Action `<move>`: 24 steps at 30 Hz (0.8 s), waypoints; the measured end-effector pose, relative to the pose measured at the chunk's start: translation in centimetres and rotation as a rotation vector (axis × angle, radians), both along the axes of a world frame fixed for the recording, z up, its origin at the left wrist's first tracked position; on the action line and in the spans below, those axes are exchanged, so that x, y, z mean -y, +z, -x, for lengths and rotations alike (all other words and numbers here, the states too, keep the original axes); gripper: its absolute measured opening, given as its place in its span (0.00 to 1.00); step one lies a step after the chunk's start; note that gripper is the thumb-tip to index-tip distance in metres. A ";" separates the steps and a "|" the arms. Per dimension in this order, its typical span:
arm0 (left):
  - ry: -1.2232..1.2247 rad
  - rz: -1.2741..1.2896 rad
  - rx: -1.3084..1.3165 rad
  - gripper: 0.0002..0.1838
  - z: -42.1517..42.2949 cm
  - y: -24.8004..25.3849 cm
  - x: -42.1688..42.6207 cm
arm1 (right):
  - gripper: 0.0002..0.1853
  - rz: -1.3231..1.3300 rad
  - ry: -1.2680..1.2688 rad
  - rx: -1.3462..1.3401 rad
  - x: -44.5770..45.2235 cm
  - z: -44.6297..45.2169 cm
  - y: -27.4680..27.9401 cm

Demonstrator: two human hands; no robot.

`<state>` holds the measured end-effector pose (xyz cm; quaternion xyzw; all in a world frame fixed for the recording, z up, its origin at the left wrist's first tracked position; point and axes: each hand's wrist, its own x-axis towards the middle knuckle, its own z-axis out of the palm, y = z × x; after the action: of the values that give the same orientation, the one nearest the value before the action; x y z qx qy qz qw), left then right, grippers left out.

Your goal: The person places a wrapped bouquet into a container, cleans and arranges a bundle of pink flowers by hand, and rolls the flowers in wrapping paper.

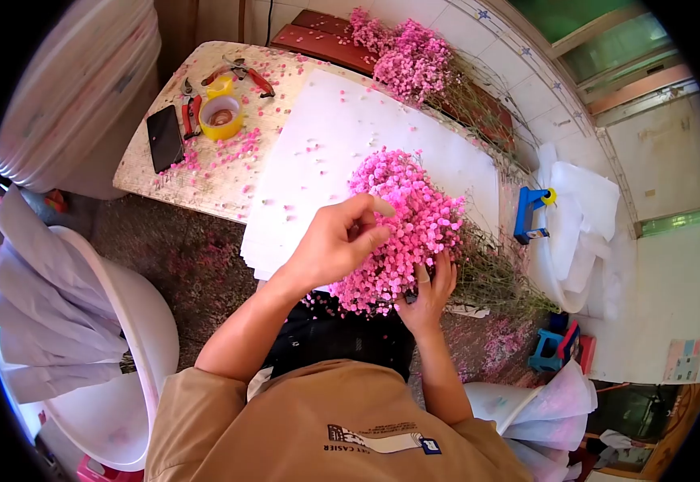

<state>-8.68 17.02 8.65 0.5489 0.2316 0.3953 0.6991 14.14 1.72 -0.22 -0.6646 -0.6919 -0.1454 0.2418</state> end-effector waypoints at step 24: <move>-0.075 0.420 0.167 0.08 -1.0 -0.9 3.1 | 0.42 0.021 -0.014 -0.115 0.1 0.1 0.9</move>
<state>-7.64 13.93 7.71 0.3646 0.2297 0.3564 0.8290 14.00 1.58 0.67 -0.6793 -0.6736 -0.1014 0.2731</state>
